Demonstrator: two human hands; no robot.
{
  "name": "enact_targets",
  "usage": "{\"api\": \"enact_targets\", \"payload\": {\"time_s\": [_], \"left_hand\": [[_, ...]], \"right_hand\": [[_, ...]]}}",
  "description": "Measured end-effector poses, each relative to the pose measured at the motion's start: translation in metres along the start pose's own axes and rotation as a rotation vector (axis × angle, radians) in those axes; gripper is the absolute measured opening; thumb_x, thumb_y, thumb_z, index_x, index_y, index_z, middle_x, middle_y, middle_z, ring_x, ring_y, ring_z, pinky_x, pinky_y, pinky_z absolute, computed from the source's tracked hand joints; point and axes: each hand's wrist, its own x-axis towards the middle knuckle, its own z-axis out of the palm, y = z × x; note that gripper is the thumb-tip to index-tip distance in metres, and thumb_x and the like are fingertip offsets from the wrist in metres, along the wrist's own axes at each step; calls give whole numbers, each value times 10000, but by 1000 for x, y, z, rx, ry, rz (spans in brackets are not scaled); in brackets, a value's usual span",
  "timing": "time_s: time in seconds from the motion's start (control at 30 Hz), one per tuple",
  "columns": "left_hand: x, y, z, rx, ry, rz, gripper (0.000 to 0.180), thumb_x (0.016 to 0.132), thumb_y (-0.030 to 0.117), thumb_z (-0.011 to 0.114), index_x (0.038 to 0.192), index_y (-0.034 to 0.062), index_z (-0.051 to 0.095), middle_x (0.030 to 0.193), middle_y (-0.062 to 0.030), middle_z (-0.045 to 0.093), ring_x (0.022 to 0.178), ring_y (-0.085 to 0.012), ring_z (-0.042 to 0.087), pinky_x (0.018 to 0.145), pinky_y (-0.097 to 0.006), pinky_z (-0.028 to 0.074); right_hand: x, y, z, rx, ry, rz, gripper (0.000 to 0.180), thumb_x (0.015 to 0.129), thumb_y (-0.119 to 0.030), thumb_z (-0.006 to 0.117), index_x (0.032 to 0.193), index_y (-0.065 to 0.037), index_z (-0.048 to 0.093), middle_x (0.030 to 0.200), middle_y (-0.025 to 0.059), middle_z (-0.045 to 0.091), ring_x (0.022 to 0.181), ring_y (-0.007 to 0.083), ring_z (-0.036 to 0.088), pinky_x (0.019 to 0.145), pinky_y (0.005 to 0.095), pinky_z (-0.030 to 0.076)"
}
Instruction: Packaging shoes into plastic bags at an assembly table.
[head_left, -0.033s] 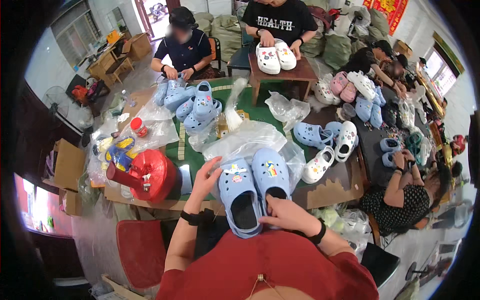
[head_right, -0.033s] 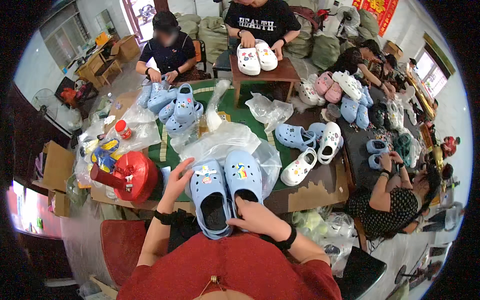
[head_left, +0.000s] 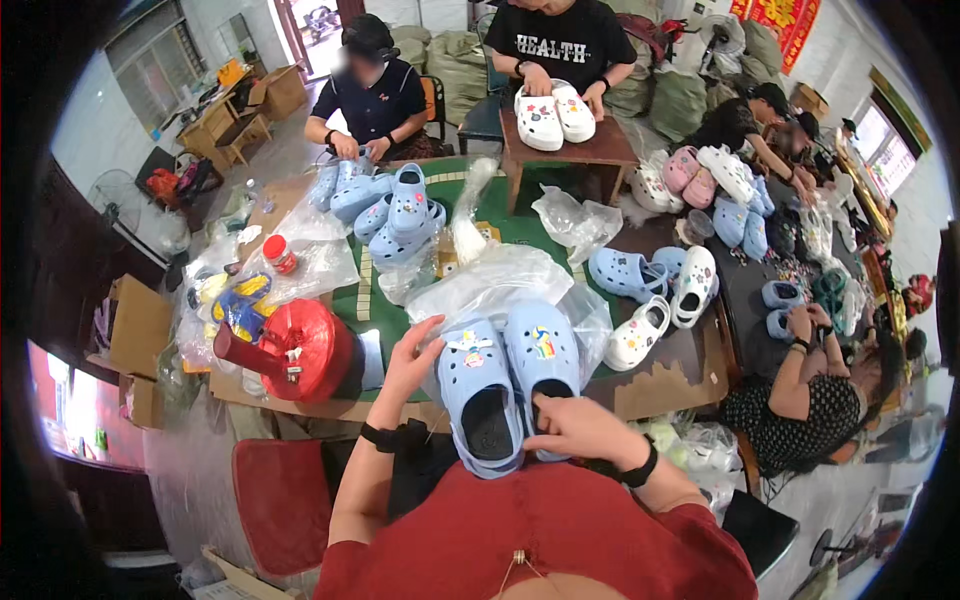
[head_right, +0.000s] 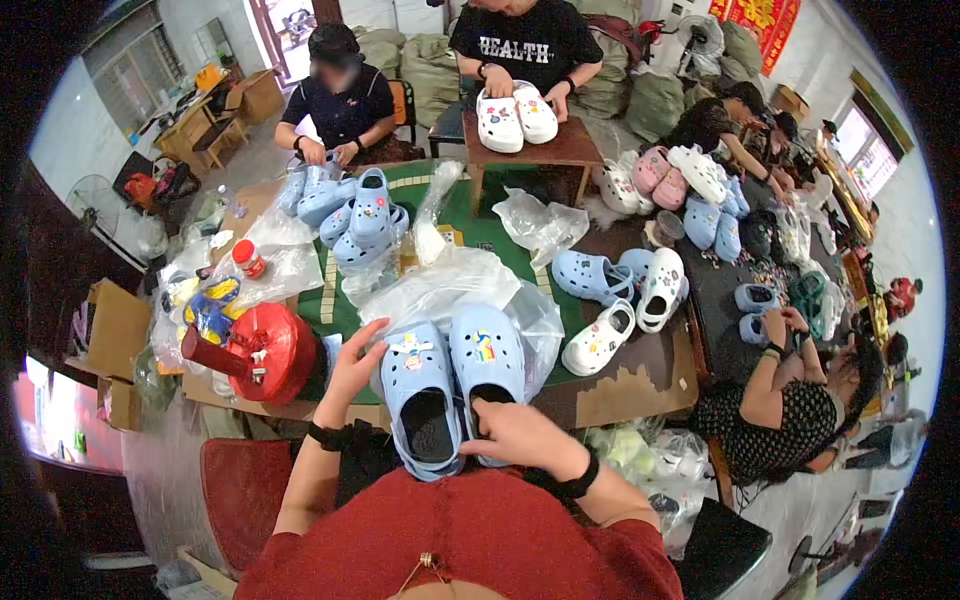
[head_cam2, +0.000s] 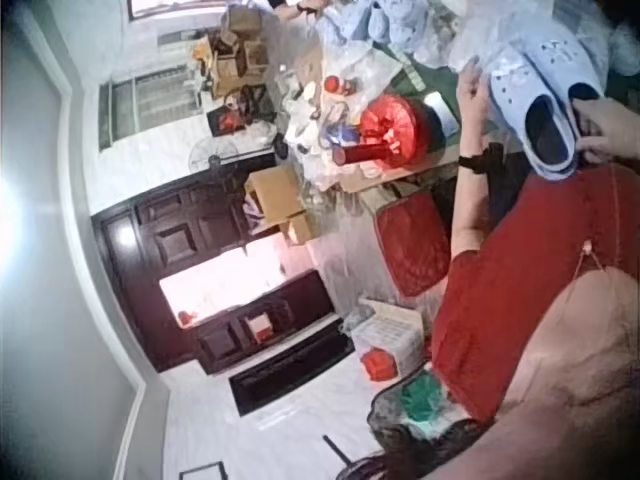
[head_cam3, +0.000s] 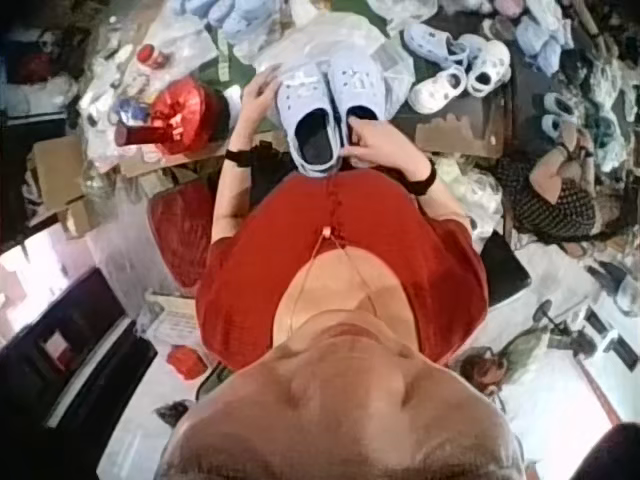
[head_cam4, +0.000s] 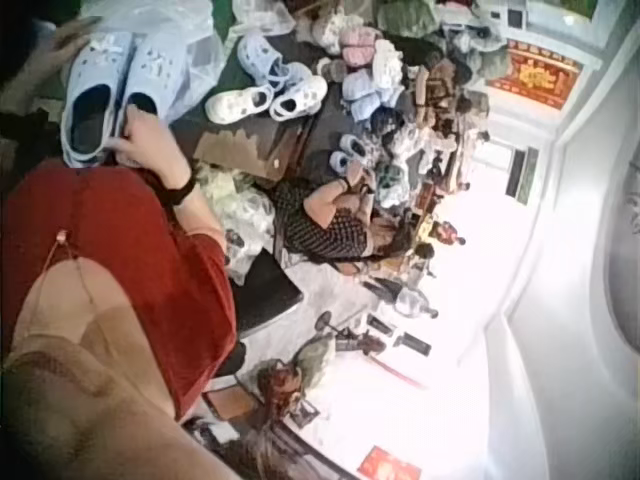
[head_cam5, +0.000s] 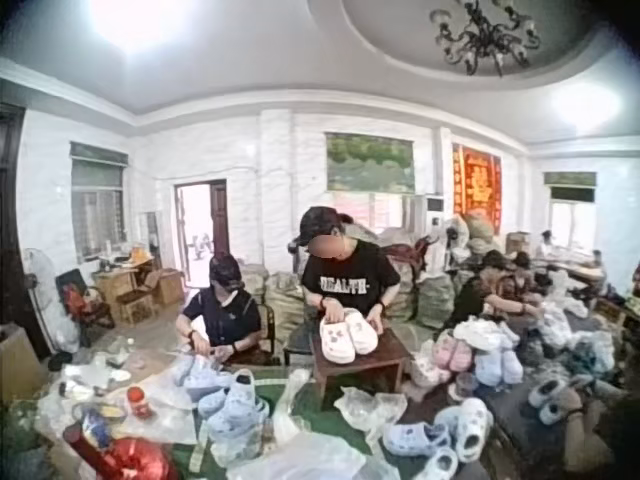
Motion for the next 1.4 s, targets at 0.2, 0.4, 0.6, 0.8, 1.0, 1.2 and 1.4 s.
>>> {"api": "enact_targets", "payload": {"time_s": [0.2,0.4,0.6,0.8,1.0,1.2,1.4], "left_hand": [[0,14,8,-34,47,-59,426,891,172,667,1307,109,601,1247,-35,620,1030,-91,555,689,-207,430],[1,19,15,4,65,-33,418,887,162,677,1297,115,612,1260,-42,627,1124,-127,552,768,-240,455],[-4,12,15,-43,128,-103,472,851,131,712,1308,120,595,1275,-42,587,1119,-157,552,834,-264,468],[-9,-20,12,-203,203,-122,365,829,30,697,1183,34,605,1179,-57,556,900,-129,600,760,-263,508],[-8,14,21,209,233,81,308,803,-31,650,1105,24,635,1018,-95,610,787,-190,630,695,-278,525],[-13,20,30,227,260,94,239,800,42,612,1038,28,625,885,-108,625,741,-215,628,676,-315,503],[-14,12,36,306,237,125,239,814,74,605,1048,27,603,874,-118,619,748,-247,612,710,-362,489]], "right_hand": [[41,88,-75,242,585,-47,242,829,-193,724,1023,-57,676,781,72,663,684,179,603,655,299,493],[123,131,-75,-120,757,-238,388,758,-229,790,1107,-112,668,1124,139,561,984,311,604,846,385,510],[143,146,-62,-92,642,-44,342,748,-280,802,961,-88,615,1084,145,531,1013,360,588,865,423,503],[134,155,-46,-30,811,-102,309,749,-164,753,985,-72,576,1023,149,568,941,373,597,836,421,493],[123,159,-39,314,783,142,284,761,-91,697,1019,-41,590,996,130,641,949,263,613,829,346,481],[113,175,-36,465,836,-7,325,759,-51,682,1069,-10,594,984,98,653,943,184,606,859,297,466],[104,170,-36,438,859,10,254,821,-22,597,1074,-3,606,977,88,639,957,175,586,882,284,450]]}}
